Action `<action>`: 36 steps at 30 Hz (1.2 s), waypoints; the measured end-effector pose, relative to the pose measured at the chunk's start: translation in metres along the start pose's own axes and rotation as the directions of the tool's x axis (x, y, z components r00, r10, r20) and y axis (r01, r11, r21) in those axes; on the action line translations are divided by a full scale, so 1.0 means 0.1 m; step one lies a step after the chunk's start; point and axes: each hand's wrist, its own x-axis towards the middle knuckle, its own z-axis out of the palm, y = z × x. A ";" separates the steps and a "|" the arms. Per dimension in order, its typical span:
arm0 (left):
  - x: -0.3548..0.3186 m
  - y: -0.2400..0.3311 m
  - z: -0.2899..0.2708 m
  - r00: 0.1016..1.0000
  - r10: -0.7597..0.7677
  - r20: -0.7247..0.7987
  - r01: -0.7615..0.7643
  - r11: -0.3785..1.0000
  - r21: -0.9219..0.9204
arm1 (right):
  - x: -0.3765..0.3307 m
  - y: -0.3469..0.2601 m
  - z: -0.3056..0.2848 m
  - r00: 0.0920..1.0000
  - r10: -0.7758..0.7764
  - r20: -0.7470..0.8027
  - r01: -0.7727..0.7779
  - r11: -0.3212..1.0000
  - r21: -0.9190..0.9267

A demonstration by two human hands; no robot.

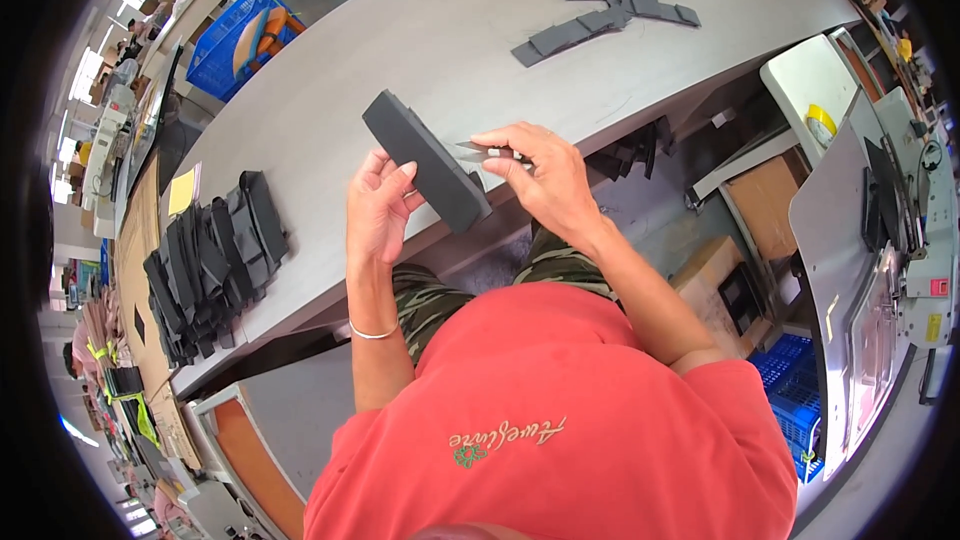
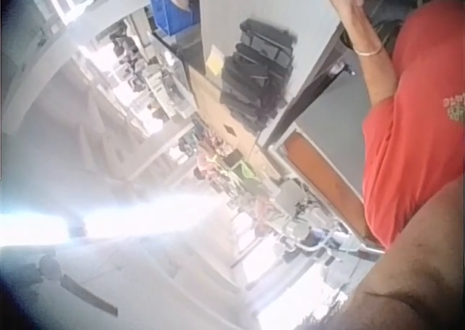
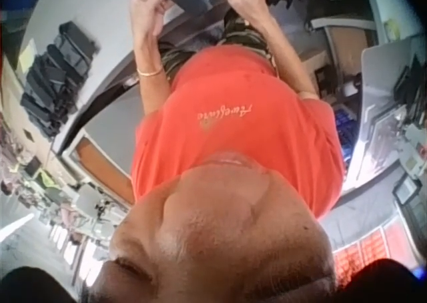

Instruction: Trimming loose threads from manufactured fabric straps using a small thread clipper.

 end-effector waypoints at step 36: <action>0.12 -0.12 0.20 0.997 0.013 -0.079 -0.009 0.999 0.045 | -0.09 -0.01 0.23 1.000 0.007 0.012 -0.006 0.997 -0.074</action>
